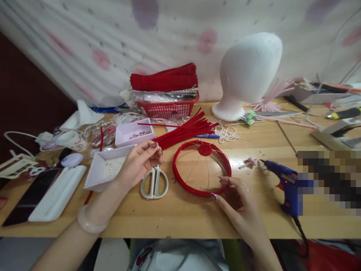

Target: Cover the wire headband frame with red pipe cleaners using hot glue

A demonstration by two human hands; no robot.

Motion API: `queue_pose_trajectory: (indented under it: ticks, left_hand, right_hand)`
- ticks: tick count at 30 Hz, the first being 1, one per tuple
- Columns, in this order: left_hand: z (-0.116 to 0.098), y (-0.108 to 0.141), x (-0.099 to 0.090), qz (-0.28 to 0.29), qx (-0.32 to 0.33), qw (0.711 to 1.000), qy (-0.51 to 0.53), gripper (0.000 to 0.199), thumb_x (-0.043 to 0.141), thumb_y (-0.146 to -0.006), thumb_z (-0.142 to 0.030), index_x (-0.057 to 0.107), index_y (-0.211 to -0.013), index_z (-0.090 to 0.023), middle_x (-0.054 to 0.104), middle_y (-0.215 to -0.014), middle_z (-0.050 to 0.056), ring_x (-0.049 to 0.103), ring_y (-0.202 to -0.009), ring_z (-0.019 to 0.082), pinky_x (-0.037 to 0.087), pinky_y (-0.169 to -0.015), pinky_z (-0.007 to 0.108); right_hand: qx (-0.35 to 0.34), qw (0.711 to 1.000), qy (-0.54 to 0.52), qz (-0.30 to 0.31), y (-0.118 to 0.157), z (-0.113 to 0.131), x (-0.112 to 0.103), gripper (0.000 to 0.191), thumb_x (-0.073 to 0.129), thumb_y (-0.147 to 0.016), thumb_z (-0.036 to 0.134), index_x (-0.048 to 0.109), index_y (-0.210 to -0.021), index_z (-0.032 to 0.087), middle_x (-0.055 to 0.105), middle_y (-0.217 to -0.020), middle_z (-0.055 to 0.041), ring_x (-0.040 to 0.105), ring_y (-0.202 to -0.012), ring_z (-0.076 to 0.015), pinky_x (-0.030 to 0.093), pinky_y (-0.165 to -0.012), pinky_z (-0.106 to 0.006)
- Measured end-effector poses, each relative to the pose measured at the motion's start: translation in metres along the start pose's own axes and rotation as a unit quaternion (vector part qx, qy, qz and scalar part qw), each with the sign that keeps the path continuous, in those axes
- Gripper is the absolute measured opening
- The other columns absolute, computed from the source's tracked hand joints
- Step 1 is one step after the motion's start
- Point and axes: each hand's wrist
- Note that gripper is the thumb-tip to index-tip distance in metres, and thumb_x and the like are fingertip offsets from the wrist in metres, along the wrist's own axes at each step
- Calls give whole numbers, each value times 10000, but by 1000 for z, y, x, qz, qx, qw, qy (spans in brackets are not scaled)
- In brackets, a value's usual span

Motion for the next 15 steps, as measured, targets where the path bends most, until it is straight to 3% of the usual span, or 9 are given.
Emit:
queue_pose_trajectory:
  ticks: [4, 9, 15]
  left_hand:
    - [-1, -6, 2, -16, -22, 996, 81, 312, 830, -756, -334, 553, -698, -203, 520, -677, -58, 524, -589, 63, 561, -655, 210]
    - [-1, -3, -4, 26, -29, 995, 89, 694, 820, -721, -535, 265, -489, -188, 379, -637, -38, 484, -626, 102, 573, -750, 330]
    - [1, 5, -7, 110, -30, 991, 76, 826, 880, -425, -717, 257, -507, -180, 404, -749, -19, 448, -682, 138, 512, -755, 401]
  right_hand:
    - [-9, 1000, -1, -7, 1, -7, 1, 306, 678, -917, 363, 585, -1202, 304, 642, -1147, -52, 621, -1053, -242, 515, -896, -384]
    - [-18, 1000, 2, -16, 1, -13, 4, 310, 668, -915, 398, 585, -1199, 303, 656, -1163, -55, 648, -1054, -252, 536, -883, -394]
    - [-18, 999, 8, -30, 0, -20, 6, 325, 679, -891, 456, 615, -1166, 294, 673, -1133, -67, 674, -1010, -288, 557, -839, -450]
Point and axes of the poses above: each hand's wrist, its own y-axis away from the middle knuckle, its own x-axis out of the palm, z = x × y
